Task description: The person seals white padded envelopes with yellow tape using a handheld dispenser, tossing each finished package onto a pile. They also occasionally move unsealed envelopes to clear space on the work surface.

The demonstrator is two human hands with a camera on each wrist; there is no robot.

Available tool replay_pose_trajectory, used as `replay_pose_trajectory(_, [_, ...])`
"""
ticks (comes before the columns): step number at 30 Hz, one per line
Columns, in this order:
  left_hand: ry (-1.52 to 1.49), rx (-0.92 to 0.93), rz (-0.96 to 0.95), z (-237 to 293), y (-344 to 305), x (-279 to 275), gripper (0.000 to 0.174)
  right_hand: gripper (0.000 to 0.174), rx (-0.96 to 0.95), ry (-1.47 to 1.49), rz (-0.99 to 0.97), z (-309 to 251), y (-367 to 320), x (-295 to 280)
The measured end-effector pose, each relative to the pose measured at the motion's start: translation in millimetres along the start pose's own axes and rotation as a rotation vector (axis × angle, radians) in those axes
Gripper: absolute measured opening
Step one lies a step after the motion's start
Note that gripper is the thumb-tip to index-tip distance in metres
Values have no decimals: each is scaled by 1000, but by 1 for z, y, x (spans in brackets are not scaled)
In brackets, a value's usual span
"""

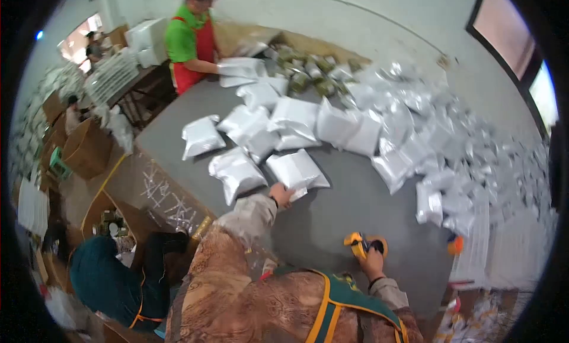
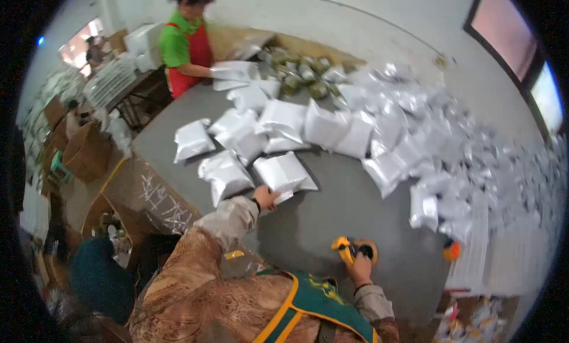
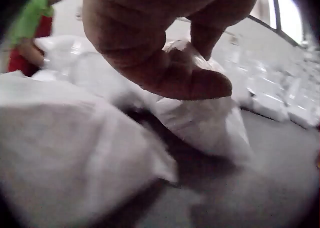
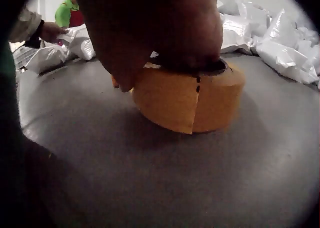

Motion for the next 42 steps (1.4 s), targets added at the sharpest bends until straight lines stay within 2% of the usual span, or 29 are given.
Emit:
replay_pose_trajectory(2, [-480, 27, 114, -55, -23, 85, 34, 46, 84, 111, 9, -3, -14, -16])
replay_pose_trajectory(4, [-694, -35, 36, -51, -63, 138, 33, 42, 88, 458, 133, 8, -34, -28])
replay_pose_trajectory(5, [-802, -83, -1, -55, -86, 165, 33, 40, 83, 613, 103, 7, -43, -39])
replay_pose_trajectory(6, [-742, -119, -157, -65, -90, 193, 30, 39, 79, 766, 75, 6, -54, -52])
replay_pose_trajectory(7, [-585, -188, -394, -62, -103, 210, 29, 39, 114, 886, 19, 7, -63, -58])
replay_pose_trajectory(9, [-306, -227, -800, -46, -129, 219, 30, 40, 149, 1039, -90, 6, -76, -72])
replay_pose_trajectory(10, [-222, -135, -809, -14, -147, 206, 31, 41, 141, 1073, -145, 1, -78, -80])
replay_pose_trajectory(12, [-478, 51, -723, 21, -157, 203, 29, 43, 75, 1040, -252, -8, -75, -90])
replay_pose_trajectory(14, [-599, 28, -667, 44, -170, 203, 25, 46, -35, 893, -346, -14, -70, -95])
replay_pose_trajectory(15, [-659, 21, -639, 51, -175, 203, 24, 49, -96, 722, -391, -20, -65, -100])
replay_pose_trajectory(18, [-681, 52, -572, 57, -186, 197, 22, 49, -167, 713, -414, -32, -51, -104])
replay_pose_trajectory(22, [-832, -142, -372, 39, -186, 183, 19, 48, -274, 599, -501, -34, -27, -106])
replay_pose_trajectory(24, [-923, -21, -270, 33, -173, 162, 19, 48, -298, 608, -524, -29, -8, -121])
replay_pose_trajectory(25, [-968, 44, -224, 30, -163, 150, 18, 51, -298, 506, -504, -23, 4, -131])
replay_pose_trajectory(27, [-1027, 150, 8, 12, -134, 104, 16, 55, -298, 295, -459, -6, 26, -150])
replay_pose_trajectory(30, [-91, 332, 103, -97, -34, 82, 18, 66, -160, -85, -466, 40, 61, -118])
replay_pose_trajectory(31, [708, 406, -62, -46, -66, 99, 21, 69, -157, -212, -452, 43, 69, -101])
replay_pose_trajectory(32, [1131, 346, -58, -41, -59, 128, 23, 70, -229, -192, -448, 42, 75, -81])
replay_pose_trajectory(33, [1180, 394, 37, -46, -52, 149, 25, 73, -216, -153, -471, 53, 89, -50])
replay_pose_trajectory(34, [794, 154, 82, -71, -29, 163, 28, 74, -138, -163, -480, 49, 91, -37])
replay_pose_trajectory(35, [725, 74, 62, -59, -35, 169, 30, 75, -131, -121, -500, 36, 89, -37])
replay_pose_trajectory(36, [582, -33, 122, -62, -33, 170, 31, 75, -52, -161, -463, 24, 85, -46])
replay_pose_trajectory(37, [490, -71, 161, -48, -48, 162, 34, 75, 1, -72, -539, 37, 90, -36])
replay_pose_trajectory(38, [484, -38, 161, -46, -48, 156, 30, 75, 65, -6, -539, 24, 79, -54])
replay_pose_trajectory(39, [340, -102, 344, -45, -56, 144, 26, 75, 136, 62, -537, 10, 64, -77])
replay_pose_trajectory(40, [192, -163, 511, -45, -65, 137, 21, 76, 117, 10, -494, 13, 72, -74])
replay_pose_trajectory(42, [119, -134, 559, -49, -66, 127, 17, 76, 98, -94, -420, 31, 70, -59])
Point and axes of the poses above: each hand's wrist, its own y-axis towards the middle knuckle, its own x-axis out of the palm, z = x × y, the point moved 5 cm from there along y, towards the middle knuckle, and after that the axes turned 2 degrees about z, right-handed, at the moved point
